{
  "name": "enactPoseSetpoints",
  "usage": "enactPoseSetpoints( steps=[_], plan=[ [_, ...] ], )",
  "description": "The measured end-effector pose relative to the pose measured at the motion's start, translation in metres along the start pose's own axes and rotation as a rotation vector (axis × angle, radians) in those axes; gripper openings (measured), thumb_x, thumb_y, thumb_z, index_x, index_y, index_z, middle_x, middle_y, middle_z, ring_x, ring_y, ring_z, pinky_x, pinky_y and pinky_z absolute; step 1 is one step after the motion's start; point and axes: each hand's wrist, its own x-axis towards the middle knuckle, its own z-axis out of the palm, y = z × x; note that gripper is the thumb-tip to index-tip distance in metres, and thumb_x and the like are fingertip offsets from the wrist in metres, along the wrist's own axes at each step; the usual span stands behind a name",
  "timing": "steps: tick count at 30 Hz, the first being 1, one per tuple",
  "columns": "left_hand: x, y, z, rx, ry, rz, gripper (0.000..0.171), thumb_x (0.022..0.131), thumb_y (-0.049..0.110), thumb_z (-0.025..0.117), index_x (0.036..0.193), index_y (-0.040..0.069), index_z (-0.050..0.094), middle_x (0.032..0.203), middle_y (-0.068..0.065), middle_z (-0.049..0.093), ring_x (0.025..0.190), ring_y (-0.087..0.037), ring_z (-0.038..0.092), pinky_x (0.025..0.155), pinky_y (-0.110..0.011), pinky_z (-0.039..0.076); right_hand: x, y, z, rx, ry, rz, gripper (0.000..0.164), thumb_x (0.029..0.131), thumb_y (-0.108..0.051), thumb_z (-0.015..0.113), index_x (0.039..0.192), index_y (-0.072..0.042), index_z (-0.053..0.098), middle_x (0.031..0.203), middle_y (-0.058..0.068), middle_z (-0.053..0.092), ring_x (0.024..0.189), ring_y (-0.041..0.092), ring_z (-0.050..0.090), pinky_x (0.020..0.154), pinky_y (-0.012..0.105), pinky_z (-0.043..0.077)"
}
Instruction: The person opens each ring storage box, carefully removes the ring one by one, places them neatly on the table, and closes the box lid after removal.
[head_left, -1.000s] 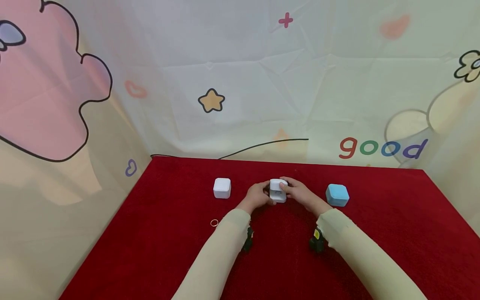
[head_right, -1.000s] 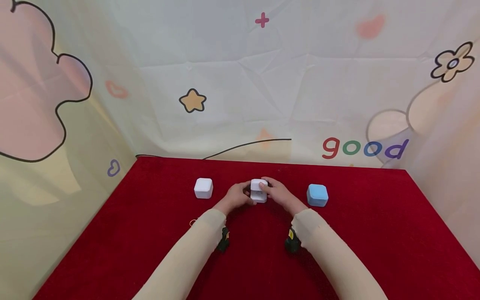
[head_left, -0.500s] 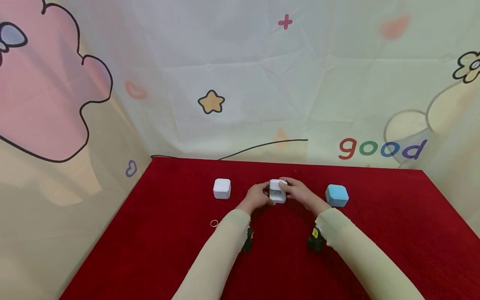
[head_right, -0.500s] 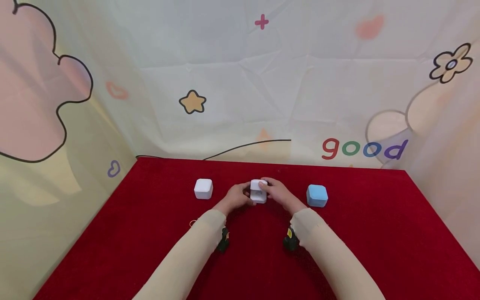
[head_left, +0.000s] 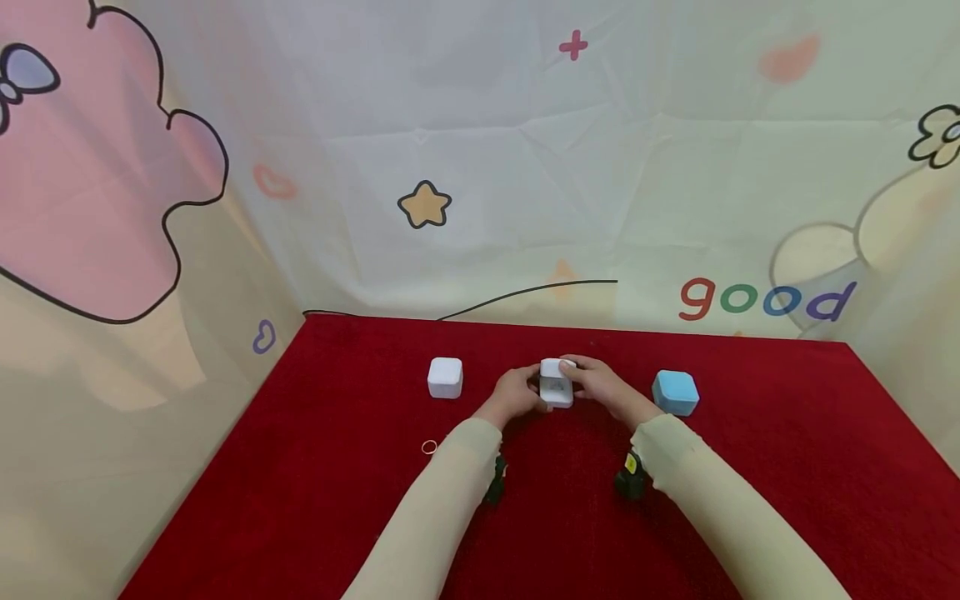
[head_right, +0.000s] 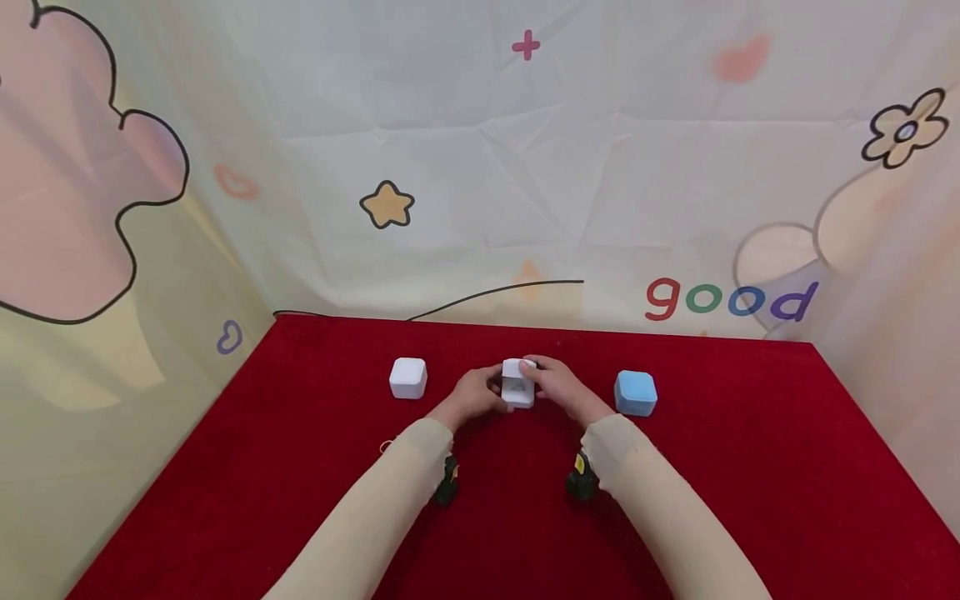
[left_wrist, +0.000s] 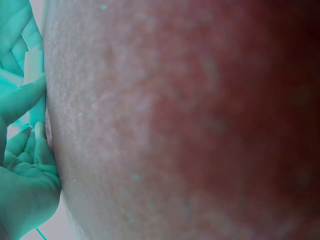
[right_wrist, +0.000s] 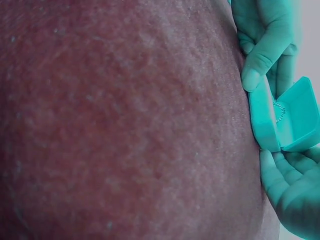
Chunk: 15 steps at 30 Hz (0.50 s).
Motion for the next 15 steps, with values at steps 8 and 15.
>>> enactPoseSetpoints(
  steps=[8,15],
  plan=[
    [0.0002,0.0003,0.0007,0.002,0.000,-0.005,0.073,0.087,0.006,0.078,0.153,0.008,0.048,0.126,-0.016,0.065,0.101,-0.020,0.055,0.096,-0.036,0.052,0.0011,-0.0017,-0.0025,0.017,-0.022,0.016,0.058,0.112,-0.030,0.037,0.157,0.005,0.029,0.157,0.030,0.035,0.137,0.041,0.044,0.116,0.055,0.043],
    [0.0001,0.0003,0.0010,0.005,0.002,-0.005,0.073,0.086,0.005,0.079,0.152,0.008,0.049,0.126,-0.015,0.066,0.100,-0.019,0.055,0.095,-0.035,0.052,0.0000,-0.0061,-0.0036,0.019,-0.034,0.030,0.060,0.111,-0.030,0.036,0.158,0.005,0.026,0.157,0.030,0.035,0.138,0.041,0.043,0.117,0.056,0.042]
  ],
)
